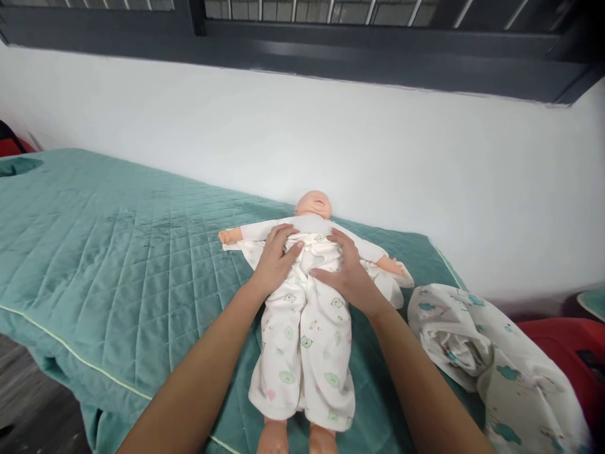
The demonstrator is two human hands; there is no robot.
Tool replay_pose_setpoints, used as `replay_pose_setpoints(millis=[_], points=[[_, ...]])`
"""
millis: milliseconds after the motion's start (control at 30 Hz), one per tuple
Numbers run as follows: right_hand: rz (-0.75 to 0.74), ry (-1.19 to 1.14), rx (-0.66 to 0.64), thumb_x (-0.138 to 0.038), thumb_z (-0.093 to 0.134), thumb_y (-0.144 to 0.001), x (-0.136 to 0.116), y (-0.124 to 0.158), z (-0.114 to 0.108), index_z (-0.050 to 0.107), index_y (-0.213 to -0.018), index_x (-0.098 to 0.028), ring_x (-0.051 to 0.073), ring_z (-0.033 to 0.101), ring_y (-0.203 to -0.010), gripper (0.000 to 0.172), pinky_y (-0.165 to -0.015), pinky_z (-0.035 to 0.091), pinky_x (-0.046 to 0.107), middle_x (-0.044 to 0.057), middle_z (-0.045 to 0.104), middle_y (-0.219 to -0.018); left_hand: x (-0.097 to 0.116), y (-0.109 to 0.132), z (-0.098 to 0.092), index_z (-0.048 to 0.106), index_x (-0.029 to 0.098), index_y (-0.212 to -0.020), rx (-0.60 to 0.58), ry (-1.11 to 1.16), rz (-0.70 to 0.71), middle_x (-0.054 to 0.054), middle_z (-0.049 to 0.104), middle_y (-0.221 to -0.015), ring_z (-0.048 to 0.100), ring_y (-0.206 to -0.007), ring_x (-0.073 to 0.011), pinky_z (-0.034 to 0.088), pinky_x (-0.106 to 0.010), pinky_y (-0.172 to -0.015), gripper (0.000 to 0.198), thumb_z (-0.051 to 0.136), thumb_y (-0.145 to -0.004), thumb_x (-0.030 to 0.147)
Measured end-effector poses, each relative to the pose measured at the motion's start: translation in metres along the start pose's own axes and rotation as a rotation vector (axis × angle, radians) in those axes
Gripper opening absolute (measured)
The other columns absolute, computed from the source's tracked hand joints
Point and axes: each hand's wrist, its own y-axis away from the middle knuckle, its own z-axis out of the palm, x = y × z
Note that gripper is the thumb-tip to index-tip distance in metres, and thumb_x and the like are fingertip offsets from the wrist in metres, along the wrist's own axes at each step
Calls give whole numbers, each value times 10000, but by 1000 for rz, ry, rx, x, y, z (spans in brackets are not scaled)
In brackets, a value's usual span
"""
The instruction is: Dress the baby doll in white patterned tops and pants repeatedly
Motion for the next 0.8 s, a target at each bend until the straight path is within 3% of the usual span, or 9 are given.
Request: replay_pose_setpoints(millis=[367, 633, 800], points=[[36, -7, -11, -427, 812, -672, -4, -4, 2, 400, -1338, -258, 311, 262, -1456, 801, -1197, 240, 525, 124, 299, -1555, 5, -1, -1, 611, 241, -1178, -39, 5, -45, -84, 489, -1330, 453, -1305, -214, 313, -374, -1158, 294, 553, -935, 397], [72, -72, -19, -420, 816, -664, -8, -4, 2, 346, -1378, -259, 294, 341, -1408, 870, -1180, 278, 511, 123, 402, -1456, 7, -1, -3, 623, 256, -1144, -88, 22, -57, -81, 452, -1373, 404, -1360, -227, 276, -382, -1185, 328, 661, -863, 420], [53, -44, -28, -441, 799, -684, -7, -5, 2, 395, -1347, -276, 293, 264, -1458, 794, -1203, 242, 501, 99, 310, -1547, 6, -2, -4, 640, 273, -1130, -116, 13, -62, -73, 434, -1392, 365, -1397, -244, 261, -399, -1198, 338, 683, -842, 444]])
